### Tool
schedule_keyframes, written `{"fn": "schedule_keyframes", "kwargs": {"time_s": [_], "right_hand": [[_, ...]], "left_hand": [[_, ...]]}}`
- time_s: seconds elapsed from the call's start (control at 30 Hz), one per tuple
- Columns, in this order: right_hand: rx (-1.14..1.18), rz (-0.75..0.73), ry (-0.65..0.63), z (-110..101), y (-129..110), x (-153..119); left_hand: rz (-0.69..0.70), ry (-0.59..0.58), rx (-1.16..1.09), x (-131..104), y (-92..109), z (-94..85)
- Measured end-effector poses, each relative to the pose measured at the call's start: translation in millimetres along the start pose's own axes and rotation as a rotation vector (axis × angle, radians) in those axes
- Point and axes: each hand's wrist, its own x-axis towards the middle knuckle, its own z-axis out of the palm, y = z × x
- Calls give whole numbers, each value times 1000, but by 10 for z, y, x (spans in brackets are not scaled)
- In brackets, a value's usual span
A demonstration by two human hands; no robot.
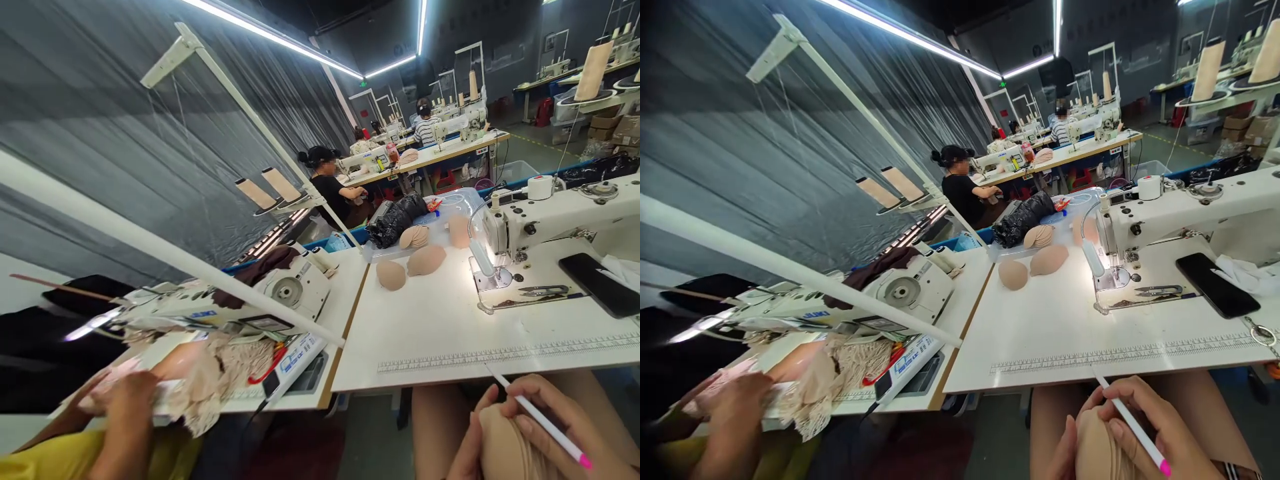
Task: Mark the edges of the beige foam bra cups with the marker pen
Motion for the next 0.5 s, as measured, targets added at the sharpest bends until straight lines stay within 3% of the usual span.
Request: {"fn": "schedule_keyframes", "kwargs": {"time_s": [0.23, 0.37, 0.5], "right_hand": [[218, 79, 146, 153, -33, 11], [300, 109, 312, 319, -93, 16], [171, -14, 391, 386, -206, 27]], "left_hand": [[-259, -112, -112, 19, 146, 207], [-210, -105, -154, 9, 188, 238], [-177, -69, -152, 34, 192, 185]]}}
